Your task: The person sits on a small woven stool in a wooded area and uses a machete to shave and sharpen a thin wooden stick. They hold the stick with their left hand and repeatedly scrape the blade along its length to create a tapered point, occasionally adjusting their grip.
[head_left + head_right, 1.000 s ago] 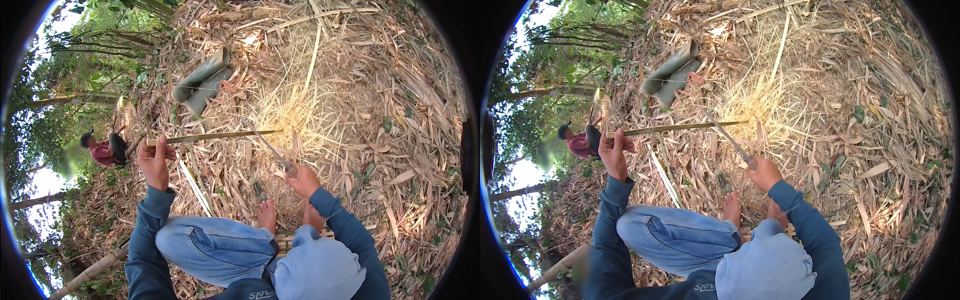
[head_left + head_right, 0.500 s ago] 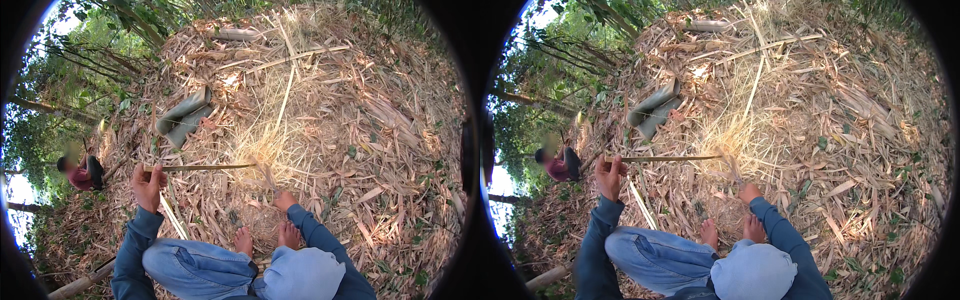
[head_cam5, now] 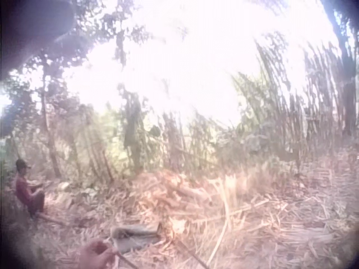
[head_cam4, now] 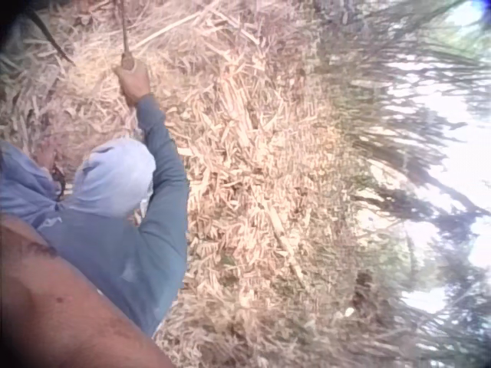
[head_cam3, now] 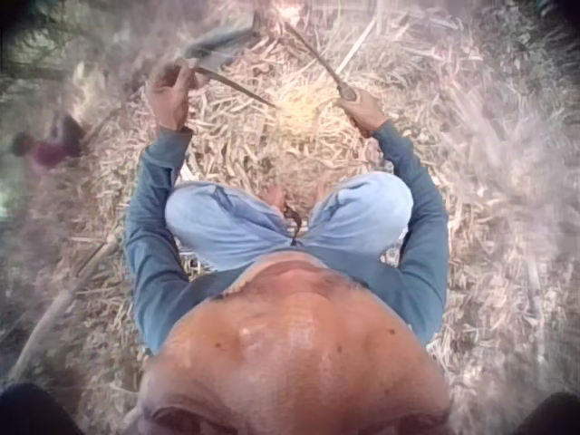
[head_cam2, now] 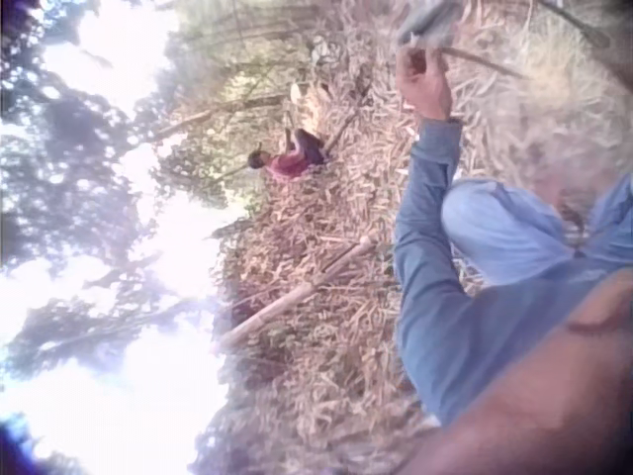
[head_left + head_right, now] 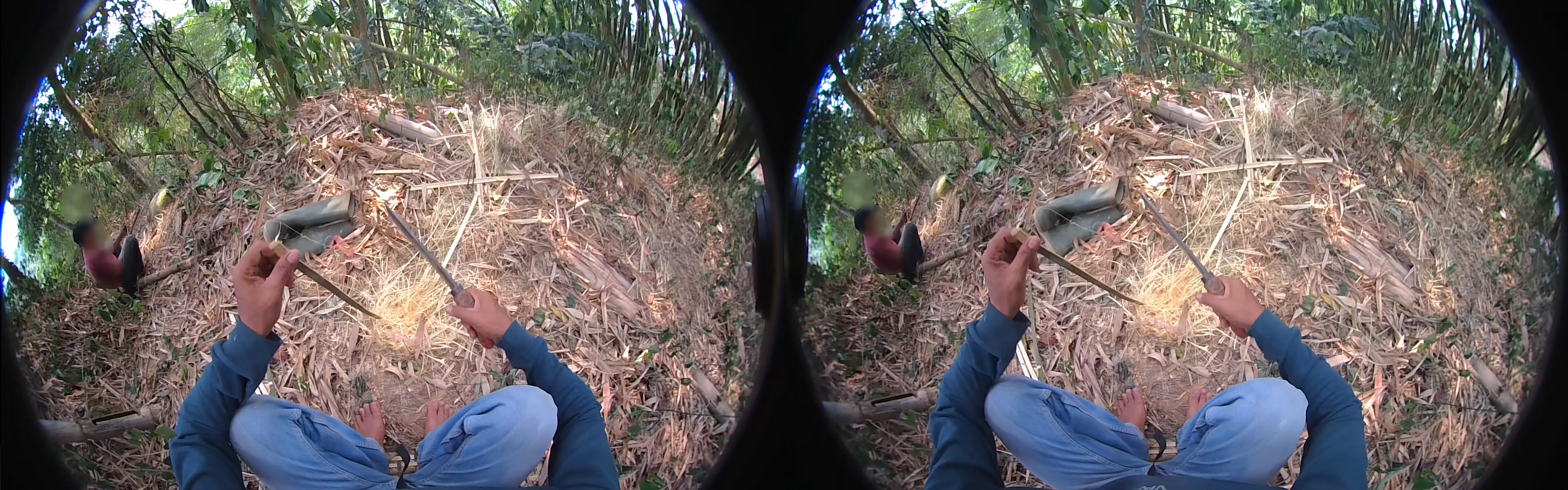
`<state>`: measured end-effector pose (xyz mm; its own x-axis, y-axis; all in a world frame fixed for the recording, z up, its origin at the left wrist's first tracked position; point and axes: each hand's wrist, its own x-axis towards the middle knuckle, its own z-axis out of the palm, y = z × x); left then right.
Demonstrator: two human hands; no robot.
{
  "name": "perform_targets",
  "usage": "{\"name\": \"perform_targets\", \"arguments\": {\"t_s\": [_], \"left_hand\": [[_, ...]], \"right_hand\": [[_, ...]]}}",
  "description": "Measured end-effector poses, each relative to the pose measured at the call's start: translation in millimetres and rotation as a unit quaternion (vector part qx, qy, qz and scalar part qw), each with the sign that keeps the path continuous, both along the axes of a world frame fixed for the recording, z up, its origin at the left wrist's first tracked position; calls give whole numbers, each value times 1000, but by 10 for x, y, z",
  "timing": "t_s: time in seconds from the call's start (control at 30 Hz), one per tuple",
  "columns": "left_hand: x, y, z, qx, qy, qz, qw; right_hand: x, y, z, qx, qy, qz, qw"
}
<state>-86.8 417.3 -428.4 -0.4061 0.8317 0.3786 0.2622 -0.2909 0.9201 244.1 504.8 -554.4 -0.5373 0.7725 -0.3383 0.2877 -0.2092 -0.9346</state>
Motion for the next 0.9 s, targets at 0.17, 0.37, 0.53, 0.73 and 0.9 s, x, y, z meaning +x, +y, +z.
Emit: {"name": "perform_targets", "arguments": {"t_s": [0.17,0.37,0.53,0.73,0.9], "left_hand": [[44,149,640,95,30,-23,995],[307,437,1322,170,-3,-54,984],[367,374,1456,187,-25,-53,981],[568,241,1427,171,-23,-113,978],[488,193,1277,107,80,-91,987]], "right_hand": [[-310,238,1016,104,98,15,990],[-601,275,1833,222,130,-3,966],[-935,179,1972,247,149,14,957],[-1140,-213,1911,288,203,-58,934],[-1128,-311,1845,271,174,-80,943]]}}
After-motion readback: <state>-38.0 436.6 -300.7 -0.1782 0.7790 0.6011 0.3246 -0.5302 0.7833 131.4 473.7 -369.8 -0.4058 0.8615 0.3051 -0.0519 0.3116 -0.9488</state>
